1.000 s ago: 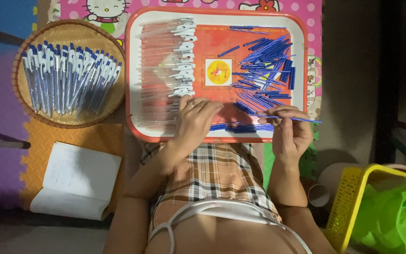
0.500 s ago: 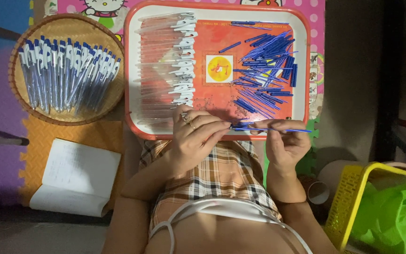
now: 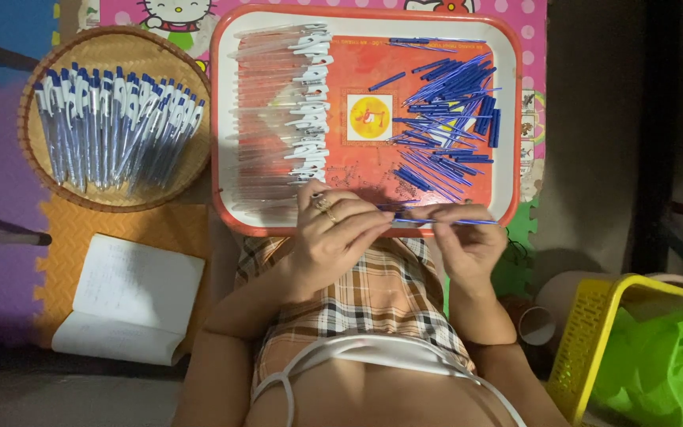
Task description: The person assembles pens by inserting blue ink cartridges into clear plastic barrels. They pick up a barrel and a cartridge from a tray, insert the cartridge into the barrel, and place the assembled pen into a woven basket. The process is repeated continuously.
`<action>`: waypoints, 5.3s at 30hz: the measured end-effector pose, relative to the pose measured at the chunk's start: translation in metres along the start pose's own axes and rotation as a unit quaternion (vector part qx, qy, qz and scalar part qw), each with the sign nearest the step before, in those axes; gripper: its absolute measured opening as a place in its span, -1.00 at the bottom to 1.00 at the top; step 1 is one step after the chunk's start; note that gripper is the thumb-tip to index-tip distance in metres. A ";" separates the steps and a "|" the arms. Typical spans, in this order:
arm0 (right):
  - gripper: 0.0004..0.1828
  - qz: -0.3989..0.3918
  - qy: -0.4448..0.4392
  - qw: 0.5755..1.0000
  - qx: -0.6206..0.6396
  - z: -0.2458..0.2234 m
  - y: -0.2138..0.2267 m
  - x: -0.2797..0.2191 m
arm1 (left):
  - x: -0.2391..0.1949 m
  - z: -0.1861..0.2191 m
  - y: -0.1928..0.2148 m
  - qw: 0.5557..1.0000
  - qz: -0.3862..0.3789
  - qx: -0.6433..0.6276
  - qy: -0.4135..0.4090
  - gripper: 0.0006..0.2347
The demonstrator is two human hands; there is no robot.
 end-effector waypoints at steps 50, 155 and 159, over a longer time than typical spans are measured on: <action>-0.91 -0.132 -0.123 0.983 -0.031 0.010 -0.035 0.013 | -0.032 -0.033 0.036 0.960 -0.248 -0.124 0.044 -0.80; -0.93 -0.234 -0.059 0.970 0.000 -0.020 -0.028 0.069 | -0.030 -0.018 -0.010 0.905 -0.101 -0.372 0.181 -0.79; -0.91 -0.243 -0.103 0.964 0.037 -0.005 -0.025 0.069 | -0.034 -0.016 -0.015 0.917 -0.071 -0.352 0.171 -0.79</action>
Point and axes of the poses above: each hand's wrist, its own x-axis towards the middle knuckle, its own y-axis out of the back of the hand, z = x × y, the point moved 7 cm from there along x, towards the middle knuckle, and after that the axes turned 14 degrees about -z, right-handed, at the moved point
